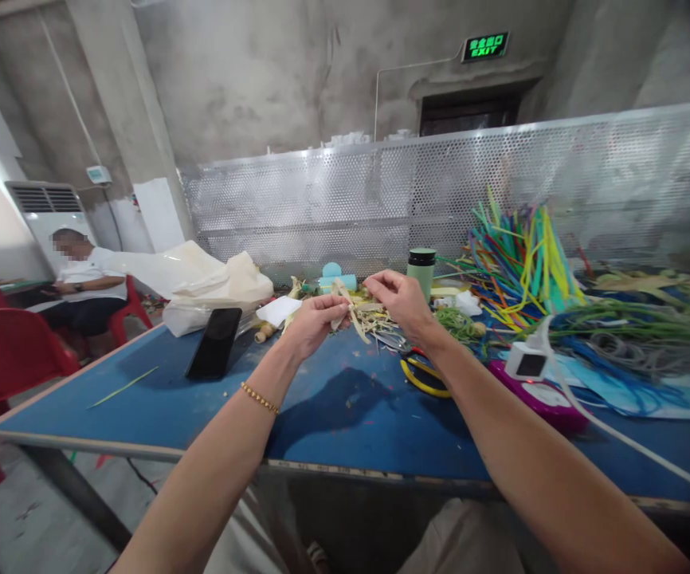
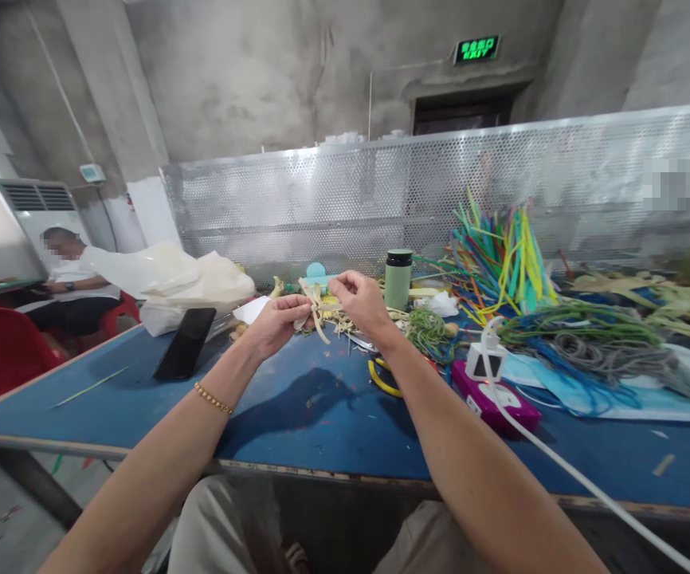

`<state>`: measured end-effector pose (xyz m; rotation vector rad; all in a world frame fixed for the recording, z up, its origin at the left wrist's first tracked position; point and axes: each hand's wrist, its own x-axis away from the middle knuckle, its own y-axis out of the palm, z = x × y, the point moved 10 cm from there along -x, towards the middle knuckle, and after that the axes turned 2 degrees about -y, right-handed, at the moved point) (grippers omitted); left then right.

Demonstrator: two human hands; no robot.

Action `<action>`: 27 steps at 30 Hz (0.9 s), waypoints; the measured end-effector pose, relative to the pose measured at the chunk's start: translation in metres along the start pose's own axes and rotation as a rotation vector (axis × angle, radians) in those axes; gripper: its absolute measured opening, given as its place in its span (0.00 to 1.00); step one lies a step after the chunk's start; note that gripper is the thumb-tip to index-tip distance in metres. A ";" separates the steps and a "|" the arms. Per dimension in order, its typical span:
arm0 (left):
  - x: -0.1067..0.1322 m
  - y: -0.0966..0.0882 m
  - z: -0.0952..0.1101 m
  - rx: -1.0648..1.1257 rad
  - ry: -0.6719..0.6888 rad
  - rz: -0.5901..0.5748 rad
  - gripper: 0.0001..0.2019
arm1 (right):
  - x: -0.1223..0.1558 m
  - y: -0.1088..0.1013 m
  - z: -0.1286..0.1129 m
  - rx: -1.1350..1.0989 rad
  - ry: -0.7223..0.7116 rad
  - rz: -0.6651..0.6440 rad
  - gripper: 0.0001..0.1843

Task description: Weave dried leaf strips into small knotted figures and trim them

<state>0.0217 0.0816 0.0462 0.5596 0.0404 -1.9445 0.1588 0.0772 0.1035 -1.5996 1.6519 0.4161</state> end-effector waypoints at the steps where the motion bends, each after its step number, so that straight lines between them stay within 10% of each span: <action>1: 0.001 0.001 -0.001 -0.014 -0.010 -0.005 0.10 | 0.000 0.003 -0.002 0.017 -0.016 -0.039 0.16; 6: 0.002 0.005 -0.005 -0.053 -0.058 -0.018 0.10 | 0.006 0.028 0.001 -0.130 0.050 -0.252 0.18; 27: 0.000 -0.004 -0.012 -0.088 -0.050 -0.009 0.12 | 0.009 0.036 0.011 -0.230 0.039 -0.183 0.17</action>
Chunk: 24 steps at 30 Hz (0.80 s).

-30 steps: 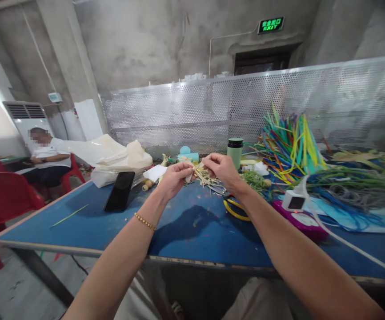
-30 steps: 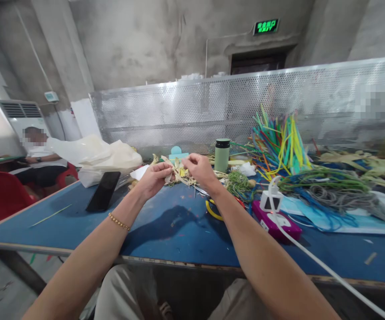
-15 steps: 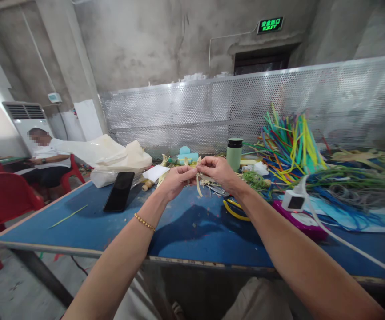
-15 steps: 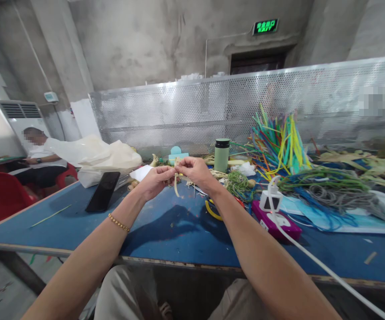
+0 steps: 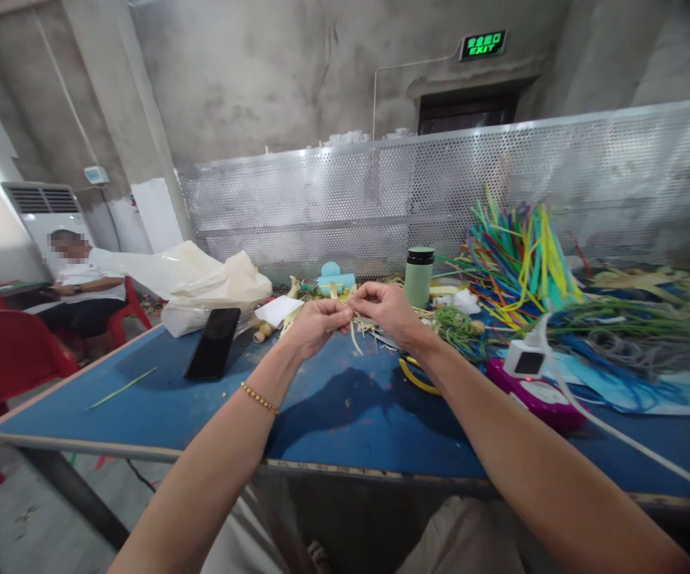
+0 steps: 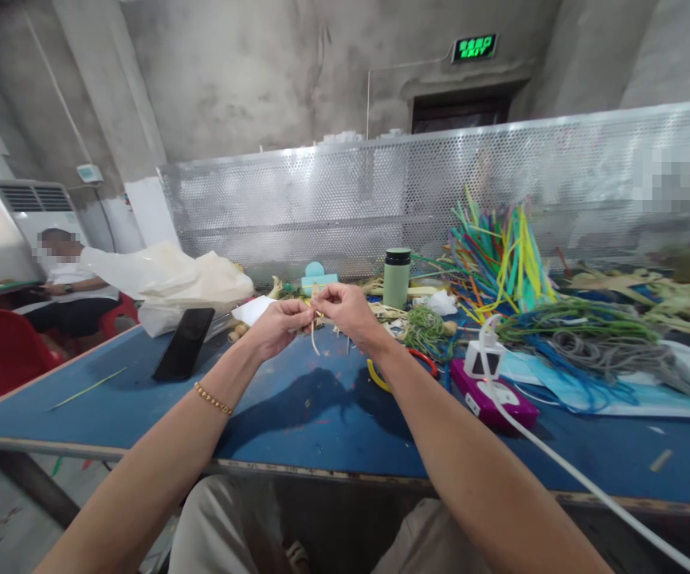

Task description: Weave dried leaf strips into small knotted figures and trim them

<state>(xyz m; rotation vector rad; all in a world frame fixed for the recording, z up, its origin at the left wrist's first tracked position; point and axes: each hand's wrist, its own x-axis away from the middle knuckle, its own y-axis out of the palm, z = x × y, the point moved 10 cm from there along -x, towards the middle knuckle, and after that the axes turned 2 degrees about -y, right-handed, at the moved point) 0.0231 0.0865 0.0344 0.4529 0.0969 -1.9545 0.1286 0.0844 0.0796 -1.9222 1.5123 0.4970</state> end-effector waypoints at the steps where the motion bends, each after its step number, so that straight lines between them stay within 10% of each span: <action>1: 0.000 0.000 0.000 -0.004 -0.004 -0.003 0.12 | 0.000 0.000 0.000 0.003 0.001 0.000 0.17; 24: 0.001 0.006 -0.002 -0.038 -0.025 -0.047 0.13 | 0.000 0.000 0.004 0.103 -0.027 0.010 0.14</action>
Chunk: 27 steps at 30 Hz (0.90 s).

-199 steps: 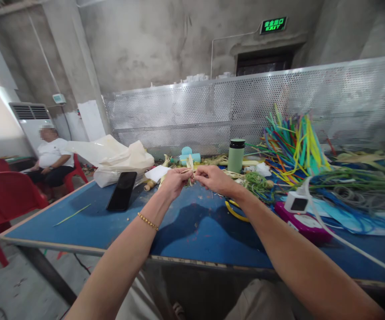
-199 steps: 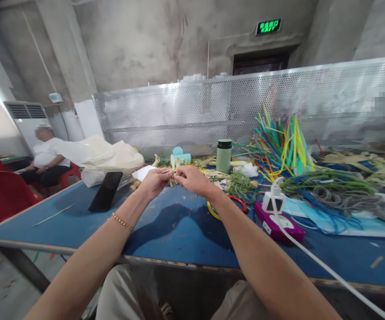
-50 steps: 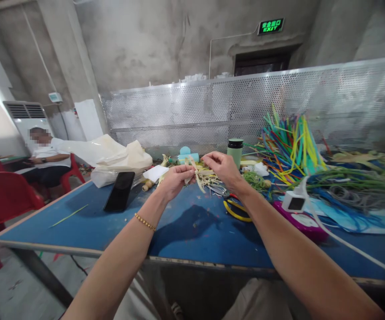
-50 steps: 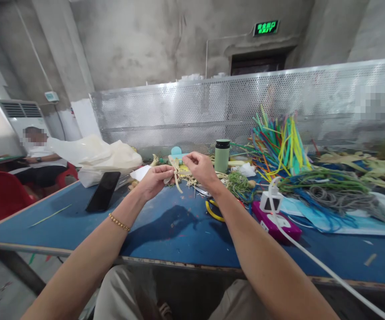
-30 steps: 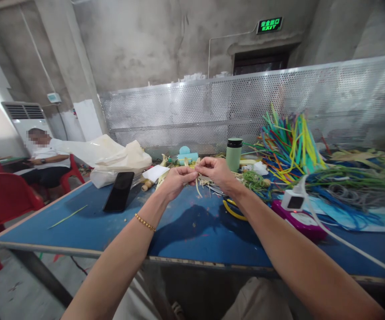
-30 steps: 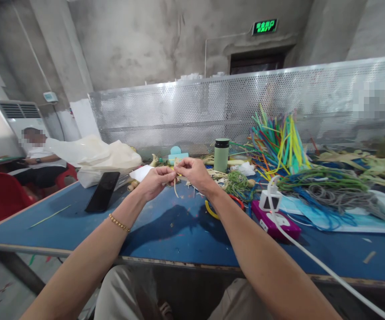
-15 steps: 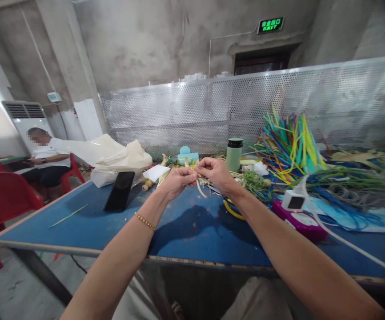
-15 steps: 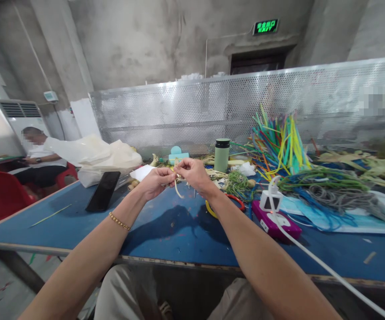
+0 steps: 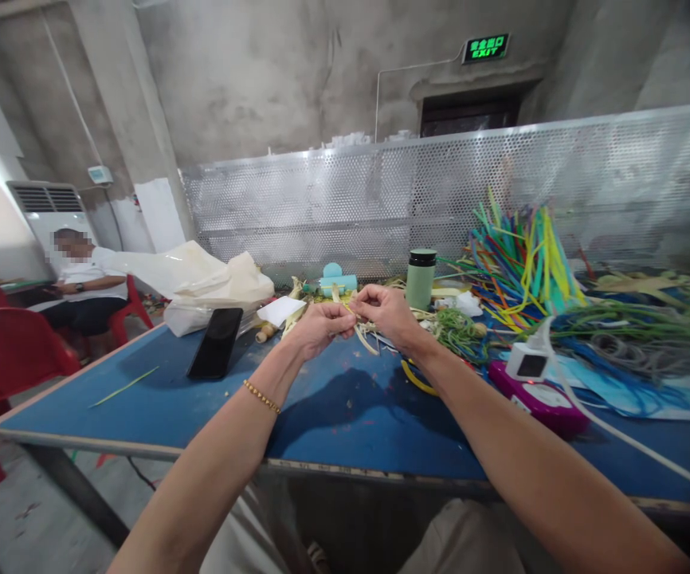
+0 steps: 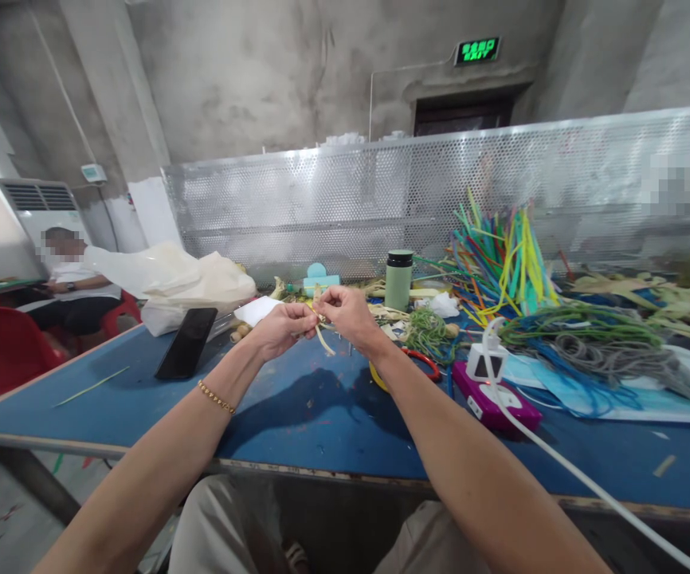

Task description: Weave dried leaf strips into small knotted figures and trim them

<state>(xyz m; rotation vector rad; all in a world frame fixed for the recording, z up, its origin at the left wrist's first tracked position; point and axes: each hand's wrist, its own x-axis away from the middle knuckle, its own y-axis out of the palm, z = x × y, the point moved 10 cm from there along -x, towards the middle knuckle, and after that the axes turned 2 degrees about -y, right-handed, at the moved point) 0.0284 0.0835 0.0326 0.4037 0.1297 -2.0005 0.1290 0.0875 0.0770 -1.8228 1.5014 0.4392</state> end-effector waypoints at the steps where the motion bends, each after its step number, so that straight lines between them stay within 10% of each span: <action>1: 0.000 0.001 0.001 0.008 0.004 0.003 0.13 | 0.000 -0.002 0.000 0.008 -0.002 0.014 0.14; 27: -0.004 -0.015 -0.002 0.092 -0.033 0.102 0.16 | 0.000 -0.010 -0.008 0.198 0.061 -0.076 0.17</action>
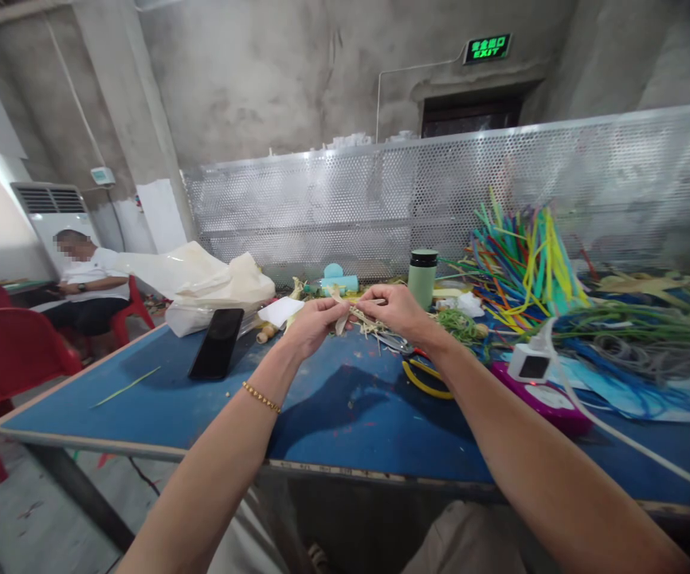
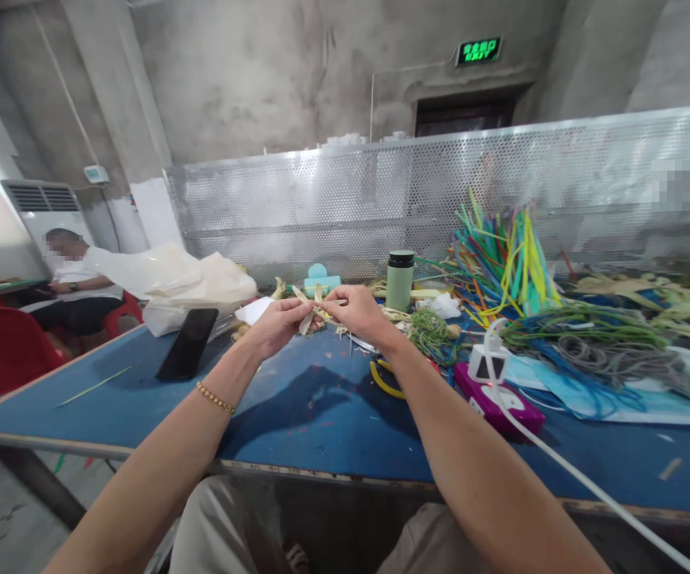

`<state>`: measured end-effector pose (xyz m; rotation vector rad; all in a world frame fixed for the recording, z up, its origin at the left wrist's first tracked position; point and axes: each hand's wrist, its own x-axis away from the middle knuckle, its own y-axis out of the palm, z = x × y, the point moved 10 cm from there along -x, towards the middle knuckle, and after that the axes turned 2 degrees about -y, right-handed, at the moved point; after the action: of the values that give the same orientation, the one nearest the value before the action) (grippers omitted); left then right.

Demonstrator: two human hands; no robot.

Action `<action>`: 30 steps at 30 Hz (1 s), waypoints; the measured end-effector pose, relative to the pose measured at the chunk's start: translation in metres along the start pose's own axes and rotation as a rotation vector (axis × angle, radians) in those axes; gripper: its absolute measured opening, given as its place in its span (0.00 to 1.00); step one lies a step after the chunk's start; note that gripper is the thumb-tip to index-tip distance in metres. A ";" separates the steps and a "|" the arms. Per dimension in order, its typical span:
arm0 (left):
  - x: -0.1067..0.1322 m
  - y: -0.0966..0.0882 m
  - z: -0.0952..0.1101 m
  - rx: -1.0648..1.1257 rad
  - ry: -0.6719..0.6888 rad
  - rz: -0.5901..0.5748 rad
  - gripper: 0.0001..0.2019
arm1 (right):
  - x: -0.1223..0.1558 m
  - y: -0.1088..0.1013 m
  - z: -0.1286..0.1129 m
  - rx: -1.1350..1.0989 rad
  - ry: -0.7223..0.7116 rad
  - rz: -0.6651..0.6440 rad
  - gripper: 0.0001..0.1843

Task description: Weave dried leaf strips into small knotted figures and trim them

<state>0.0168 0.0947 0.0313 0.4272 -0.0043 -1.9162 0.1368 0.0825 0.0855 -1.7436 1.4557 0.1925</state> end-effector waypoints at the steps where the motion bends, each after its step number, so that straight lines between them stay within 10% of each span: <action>1: 0.000 -0.001 -0.001 -0.022 -0.001 0.014 0.17 | 0.000 0.000 -0.001 0.024 -0.016 0.001 0.16; 30: 0.003 0.006 0.002 -0.097 0.034 0.005 0.06 | -0.002 0.009 0.005 0.100 -0.041 -0.024 0.08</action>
<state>0.0204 0.0891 0.0334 0.3939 0.1092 -1.8955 0.1300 0.0876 0.0788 -1.6666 1.3912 0.1397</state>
